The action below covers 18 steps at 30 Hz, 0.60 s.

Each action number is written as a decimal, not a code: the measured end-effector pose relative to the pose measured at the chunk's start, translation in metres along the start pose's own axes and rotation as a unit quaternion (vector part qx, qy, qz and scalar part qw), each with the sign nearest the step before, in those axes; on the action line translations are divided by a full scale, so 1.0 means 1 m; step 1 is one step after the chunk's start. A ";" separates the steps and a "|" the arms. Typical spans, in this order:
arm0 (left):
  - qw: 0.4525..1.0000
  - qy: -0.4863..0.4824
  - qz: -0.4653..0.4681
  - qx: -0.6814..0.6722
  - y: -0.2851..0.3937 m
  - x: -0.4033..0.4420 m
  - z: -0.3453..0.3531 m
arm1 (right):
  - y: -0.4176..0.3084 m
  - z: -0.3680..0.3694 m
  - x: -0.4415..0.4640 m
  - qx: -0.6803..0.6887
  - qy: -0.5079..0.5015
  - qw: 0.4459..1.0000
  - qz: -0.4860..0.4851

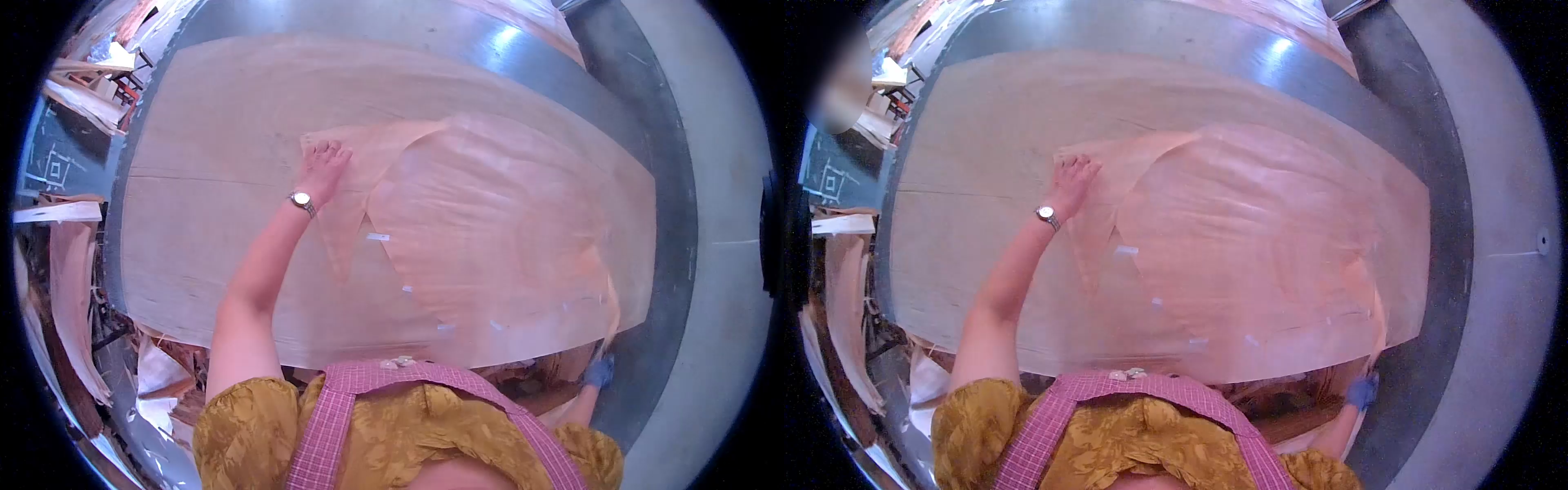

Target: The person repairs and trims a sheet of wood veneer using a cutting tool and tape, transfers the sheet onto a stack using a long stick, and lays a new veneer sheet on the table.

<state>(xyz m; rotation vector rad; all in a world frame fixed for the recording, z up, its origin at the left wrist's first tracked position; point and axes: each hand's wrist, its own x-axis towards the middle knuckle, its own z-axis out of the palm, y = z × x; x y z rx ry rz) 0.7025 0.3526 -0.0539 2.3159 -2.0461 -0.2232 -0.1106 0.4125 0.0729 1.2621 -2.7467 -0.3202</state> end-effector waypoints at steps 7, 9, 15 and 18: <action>0.996 0.004 -0.077 0.035 -0.027 0.019 0.013 | -0.114 0.044 -0.099 0.160 0.135 0.895 -0.393; 0.994 -0.040 -0.094 0.034 -0.038 0.027 0.002 | -0.240 0.038 -0.160 0.178 0.147 0.835 -0.500; 0.988 -0.118 -0.093 0.040 -0.043 0.034 -0.011 | -0.485 0.021 -0.292 0.358 0.123 0.647 -0.662; 0.989 -0.090 -0.097 0.063 -0.042 0.034 -0.008 | -0.551 0.021 -0.313 0.303 0.078 0.673 -0.670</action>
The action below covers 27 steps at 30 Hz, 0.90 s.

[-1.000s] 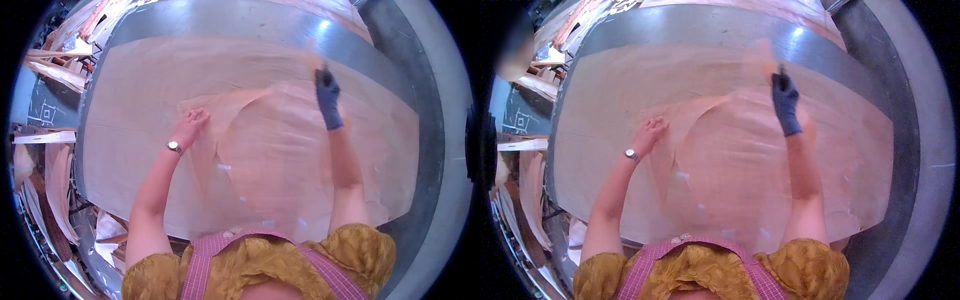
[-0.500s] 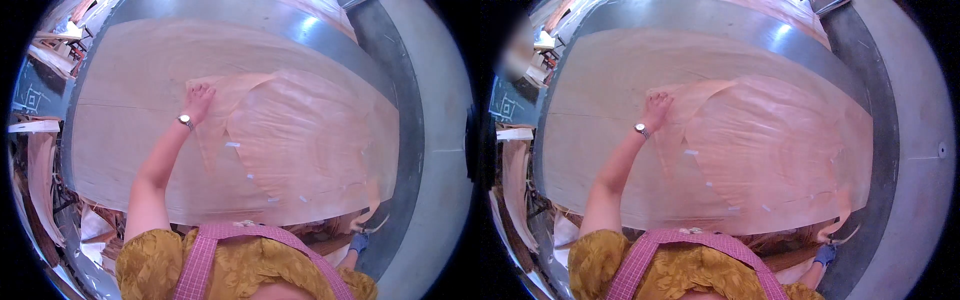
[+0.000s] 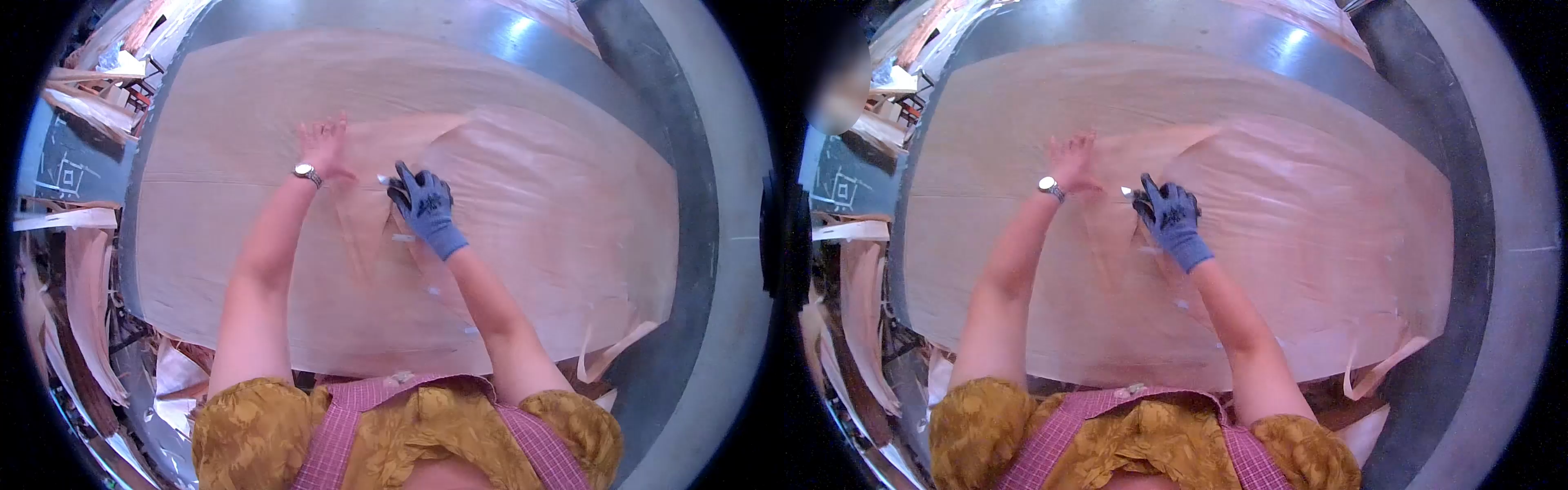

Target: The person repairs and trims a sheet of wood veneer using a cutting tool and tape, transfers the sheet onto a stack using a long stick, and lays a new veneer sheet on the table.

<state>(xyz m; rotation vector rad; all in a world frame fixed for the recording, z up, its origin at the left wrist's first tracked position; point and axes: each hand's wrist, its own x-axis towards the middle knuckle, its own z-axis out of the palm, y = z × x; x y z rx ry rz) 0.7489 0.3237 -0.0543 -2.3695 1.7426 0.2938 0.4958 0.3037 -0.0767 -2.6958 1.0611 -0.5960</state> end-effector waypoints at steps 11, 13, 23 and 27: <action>0.989 0.094 -0.042 -0.109 -0.022 0.028 0.012 | 0.008 0.033 0.013 -0.054 -0.034 0.998 -0.001; 0.990 0.059 -0.038 -0.126 -0.025 0.034 0.006 | 0.006 0.031 0.014 -0.051 -0.038 0.998 0.002; 0.767 0.086 -0.036 -0.635 -0.097 -0.035 0.028 | 0.009 0.034 0.013 -0.043 -0.030 0.999 -0.003; 0.800 -0.088 -0.116 -0.582 -0.011 -0.127 0.017 | 0.004 0.029 0.015 -0.036 -0.025 0.999 -0.004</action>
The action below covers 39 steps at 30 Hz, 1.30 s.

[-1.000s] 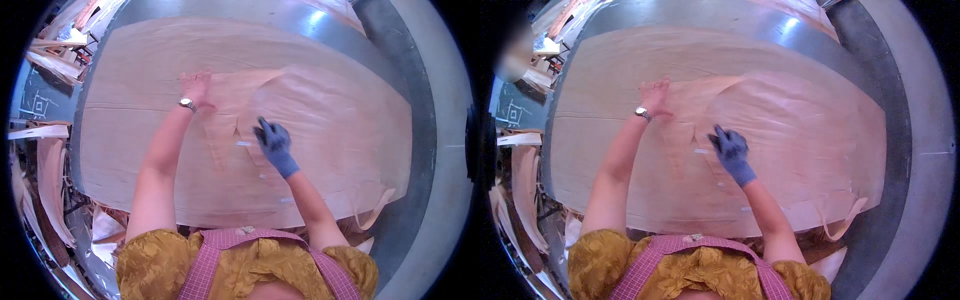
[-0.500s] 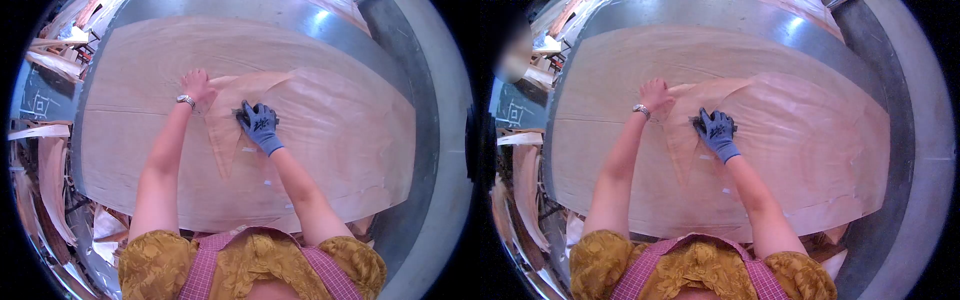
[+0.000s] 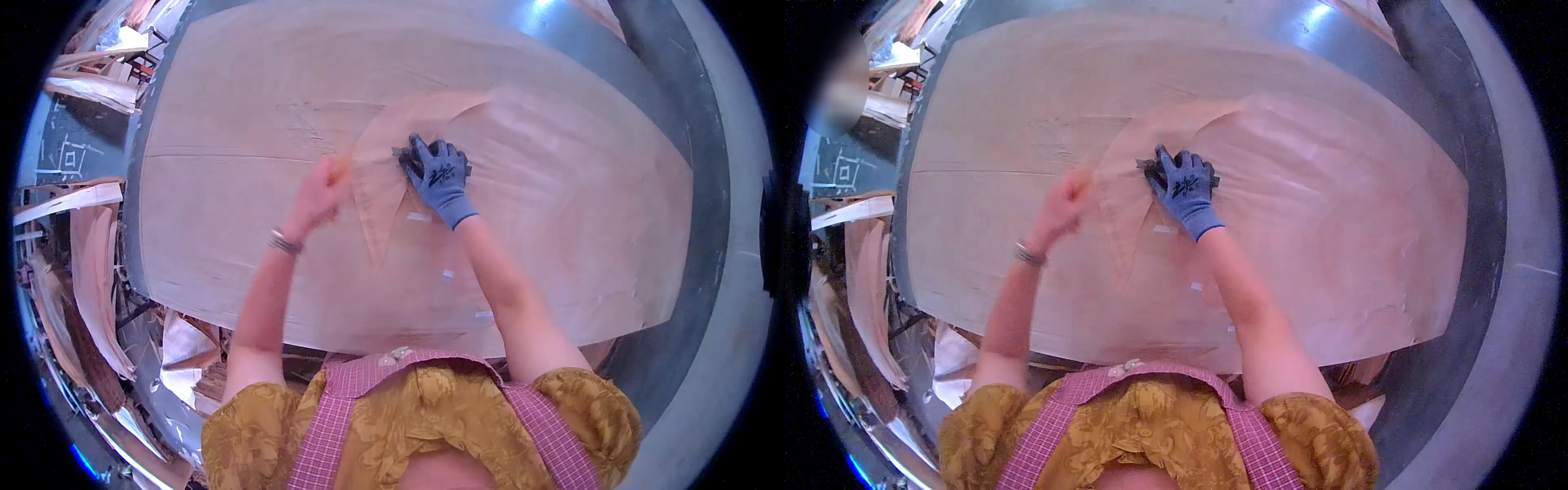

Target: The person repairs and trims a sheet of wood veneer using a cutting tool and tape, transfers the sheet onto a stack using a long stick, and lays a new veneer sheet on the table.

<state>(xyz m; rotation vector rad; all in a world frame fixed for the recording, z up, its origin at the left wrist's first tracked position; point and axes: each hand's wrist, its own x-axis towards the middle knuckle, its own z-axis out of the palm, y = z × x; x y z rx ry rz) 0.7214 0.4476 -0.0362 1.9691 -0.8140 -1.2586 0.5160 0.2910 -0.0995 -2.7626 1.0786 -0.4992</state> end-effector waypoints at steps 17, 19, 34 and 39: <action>0.801 0.228 0.305 0.462 -0.026 0.012 0.112 | 0.007 0.008 0.007 -0.004 -0.061 0.998 0.036; 0.807 0.222 0.300 0.457 -0.023 0.014 0.112 | 0.006 0.007 0.008 0.004 -0.049 0.998 0.033; 0.939 0.286 -0.022 0.193 -0.099 -0.280 -0.018 | 0.035 0.014 0.043 0.314 -0.171 0.932 0.051; 0.909 0.155 -0.054 0.382 -0.186 -0.399 -0.092 | 0.032 -0.063 0.048 0.393 -0.295 0.863 0.116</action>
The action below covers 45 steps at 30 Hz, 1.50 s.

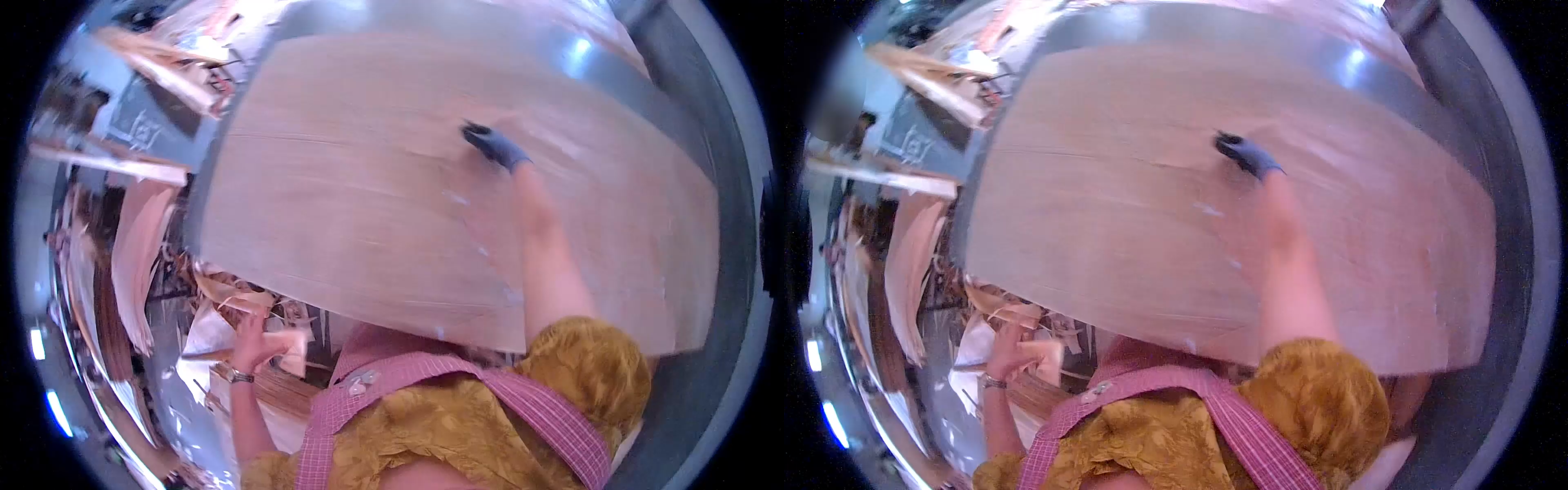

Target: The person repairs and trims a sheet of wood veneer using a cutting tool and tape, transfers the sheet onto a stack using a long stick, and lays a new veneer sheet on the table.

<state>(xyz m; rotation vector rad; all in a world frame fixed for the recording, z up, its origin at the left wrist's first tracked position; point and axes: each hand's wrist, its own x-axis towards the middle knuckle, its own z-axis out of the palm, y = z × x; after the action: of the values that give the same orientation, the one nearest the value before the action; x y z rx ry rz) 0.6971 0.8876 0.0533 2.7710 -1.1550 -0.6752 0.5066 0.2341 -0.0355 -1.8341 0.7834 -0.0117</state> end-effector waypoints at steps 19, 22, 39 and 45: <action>0.645 0.330 0.244 -0.644 -0.116 0.309 -0.405 | -0.307 0.216 -0.041 0.033 -0.043 0.971 -0.234; 0.667 0.289 0.279 -0.628 -0.116 0.318 -0.417 | -0.420 0.262 -0.013 -0.112 -0.030 0.919 -0.375; 0.722 -0.004 0.245 -0.647 -0.168 0.233 -0.201 | -0.676 0.408 0.051 0.062 0.358 0.848 -0.386; 0.677 -0.216 0.138 -0.690 -0.209 0.211 -0.055 | -0.658 0.416 0.020 0.301 0.155 0.855 -0.392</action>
<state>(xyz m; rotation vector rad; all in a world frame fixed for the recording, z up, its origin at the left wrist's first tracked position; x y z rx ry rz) 0.9895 0.8857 -0.0217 1.1341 -0.5425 -1.3891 1.0061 0.6989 0.3400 -1.4265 0.1410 -0.9931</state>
